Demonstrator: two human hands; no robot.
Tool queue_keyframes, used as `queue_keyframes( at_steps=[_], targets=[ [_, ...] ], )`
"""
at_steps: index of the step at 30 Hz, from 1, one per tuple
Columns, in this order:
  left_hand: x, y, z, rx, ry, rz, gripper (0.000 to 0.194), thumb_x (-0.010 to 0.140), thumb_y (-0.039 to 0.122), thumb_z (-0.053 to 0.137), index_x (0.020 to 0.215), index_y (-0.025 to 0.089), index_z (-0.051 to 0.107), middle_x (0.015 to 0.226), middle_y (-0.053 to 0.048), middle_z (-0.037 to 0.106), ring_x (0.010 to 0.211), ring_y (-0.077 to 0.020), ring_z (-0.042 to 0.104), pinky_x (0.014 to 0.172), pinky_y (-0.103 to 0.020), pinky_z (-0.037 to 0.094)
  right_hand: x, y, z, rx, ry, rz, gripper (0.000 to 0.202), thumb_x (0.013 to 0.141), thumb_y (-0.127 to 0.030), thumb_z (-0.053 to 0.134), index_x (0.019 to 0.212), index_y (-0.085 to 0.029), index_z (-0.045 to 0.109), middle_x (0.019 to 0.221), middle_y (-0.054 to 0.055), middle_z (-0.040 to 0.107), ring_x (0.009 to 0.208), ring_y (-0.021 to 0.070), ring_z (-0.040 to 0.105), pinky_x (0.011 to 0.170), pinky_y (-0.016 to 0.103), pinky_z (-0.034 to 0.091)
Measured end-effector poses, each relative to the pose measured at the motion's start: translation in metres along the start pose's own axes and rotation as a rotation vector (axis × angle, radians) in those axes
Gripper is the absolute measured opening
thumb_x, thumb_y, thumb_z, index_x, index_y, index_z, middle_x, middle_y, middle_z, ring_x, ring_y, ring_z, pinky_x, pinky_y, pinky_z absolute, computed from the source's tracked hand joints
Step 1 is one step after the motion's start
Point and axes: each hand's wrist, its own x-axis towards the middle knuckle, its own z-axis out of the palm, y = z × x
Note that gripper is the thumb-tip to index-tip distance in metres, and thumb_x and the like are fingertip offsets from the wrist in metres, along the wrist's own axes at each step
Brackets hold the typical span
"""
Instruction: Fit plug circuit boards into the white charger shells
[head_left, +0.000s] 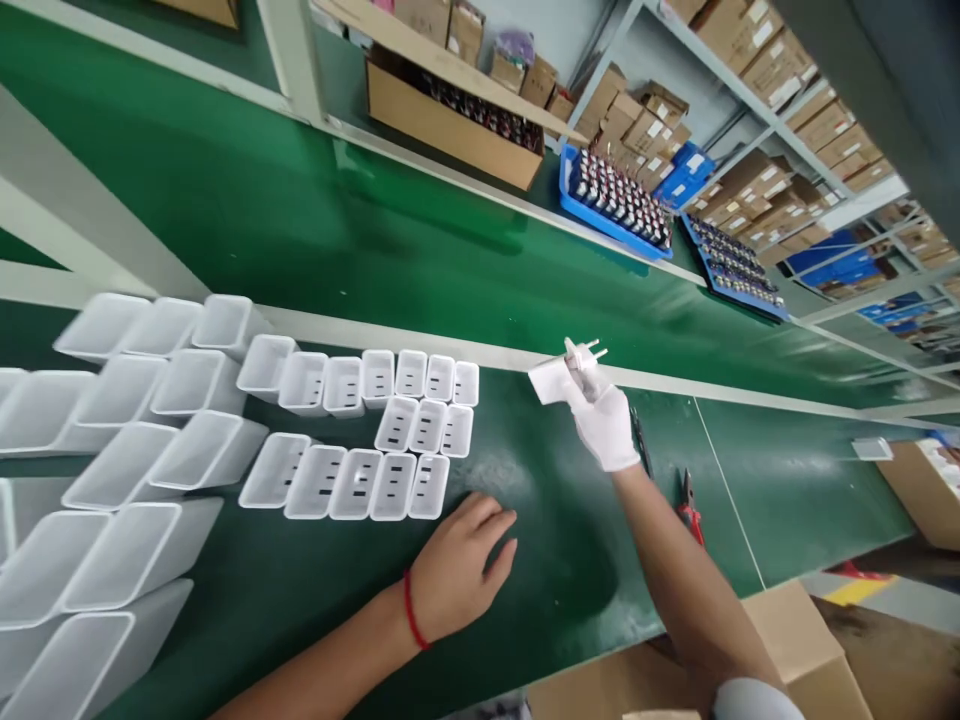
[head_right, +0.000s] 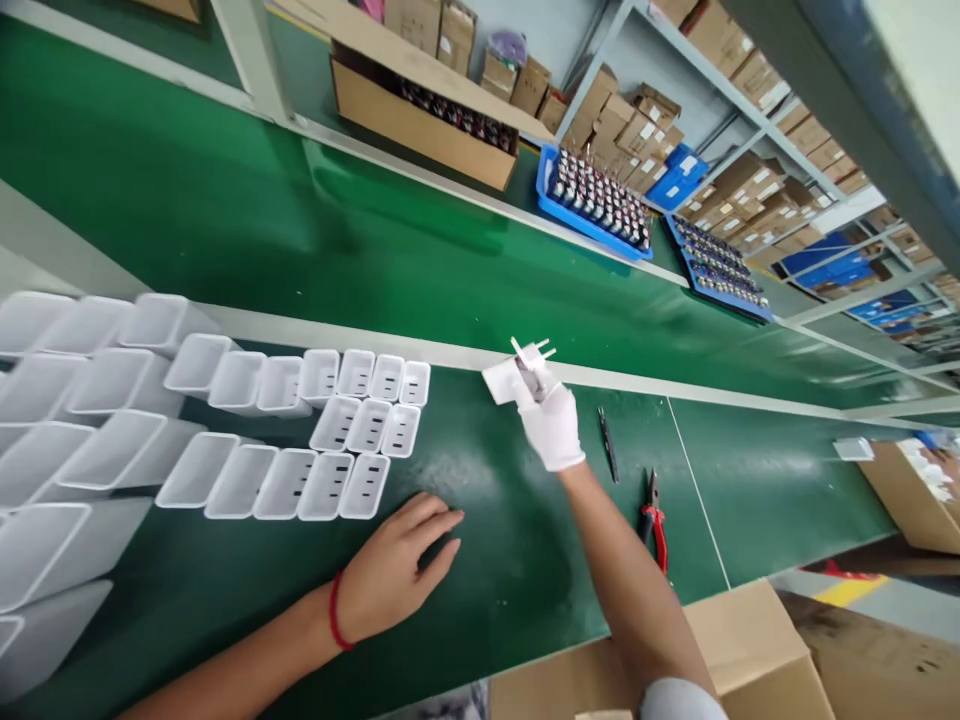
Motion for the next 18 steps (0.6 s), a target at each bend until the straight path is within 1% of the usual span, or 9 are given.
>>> queue_keyframes(
  at_steps=[2,3,6,9,12,14,15,16,18],
  targets=[
    [0.000,0.001,-0.001,0.032,-0.036,0.001,0.028,0.089,0.012,0.051,0.114,0.013,0.064,0.097,-0.010,0.063,0.095,-0.0245,0.062,0.086,-0.042,0.058,0.044,-0.004,0.010,-0.317,0.035,-0.066,0.047,0.089,-0.033,0.054,0.133,-0.017,0.059,0.112,0.010,0.072,0.103,0.0254,0.068,0.091,0.036,0.053],
    [0.000,0.001,-0.002,0.039,-0.050,-0.002,0.029,0.089,0.011,0.051,0.114,0.013,0.063,0.098,-0.009,0.063,0.095,-0.0244,0.061,0.087,-0.042,0.058,0.063,-0.005,0.016,-0.416,0.060,-0.073,0.047,0.090,-0.032,0.052,0.133,-0.015,0.059,0.111,0.012,0.072,0.100,0.0267,0.068,0.089,0.037,0.053],
    [0.000,0.002,-0.004,0.046,-0.080,-0.018,0.030,0.087,0.011,0.052,0.115,0.015,0.062,0.100,-0.009,0.063,0.097,-0.0245,0.061,0.089,-0.042,0.057,0.108,-0.004,0.035,-0.509,0.099,-0.074,0.044,0.088,-0.028,0.053,0.127,-0.012,0.063,0.110,0.017,0.069,0.097,0.0300,0.068,0.086,0.040,0.053],
    [-0.001,0.003,-0.005,0.042,-0.105,-0.030,0.029,0.086,0.011,0.052,0.113,0.016,0.063,0.100,-0.009,0.063,0.097,-0.0252,0.060,0.089,-0.042,0.057,0.128,0.007,0.045,-0.548,0.094,-0.084,0.043,0.086,-0.029,0.056,0.125,-0.013,0.064,0.104,0.016,0.069,0.090,0.0270,0.068,0.081,0.035,0.053],
    [-0.002,0.002,-0.004,0.038,-0.120,-0.032,0.028,0.085,0.013,0.053,0.111,0.017,0.062,0.101,-0.009,0.062,0.097,-0.0257,0.060,0.089,-0.042,0.056,0.120,0.023,0.042,-0.566,0.155,-0.083,0.065,0.084,-0.037,0.059,0.141,-0.009,0.046,0.115,0.020,0.063,0.090,0.0257,0.067,0.077,0.034,0.054],
    [-0.002,0.001,-0.003,0.036,-0.119,-0.032,0.027,0.084,0.013,0.053,0.110,0.018,0.062,0.101,-0.009,0.062,0.098,-0.0258,0.059,0.089,-0.042,0.055,0.097,0.034,0.035,-0.574,0.202,-0.099,0.083,0.083,-0.044,0.059,0.150,-0.006,0.029,0.124,0.024,0.056,0.093,0.0267,0.066,0.076,0.037,0.055],
    [-0.002,0.000,-0.003,0.033,-0.116,-0.032,0.027,0.084,0.013,0.053,0.109,0.018,0.062,0.102,-0.009,0.062,0.098,-0.0257,0.059,0.090,-0.042,0.055,0.080,0.038,0.032,-0.579,0.207,-0.122,0.085,0.085,-0.046,0.058,0.151,-0.005,0.025,0.126,0.025,0.054,0.096,0.0277,0.066,0.077,0.039,0.056],
    [-0.002,0.000,-0.003,0.030,-0.113,-0.031,0.026,0.085,0.013,0.053,0.109,0.018,0.062,0.102,-0.009,0.061,0.098,-0.0254,0.059,0.090,-0.041,0.055,0.060,0.043,0.029,-0.586,0.192,-0.157,0.083,0.086,-0.047,0.057,0.151,-0.005,0.026,0.126,0.025,0.054,0.100,0.0293,0.065,0.079,0.041,0.056],
    [-0.002,-0.001,-0.003,0.026,-0.110,-0.032,0.025,0.085,0.012,0.052,0.107,0.019,0.062,0.101,-0.009,0.061,0.098,-0.0249,0.058,0.089,-0.041,0.054,0.017,0.051,0.025,-0.605,0.107,-0.254,0.069,0.086,-0.045,0.059,0.144,-0.010,0.044,0.125,0.023,0.057,0.110,0.0333,0.062,0.088,0.046,0.054]
  ],
)
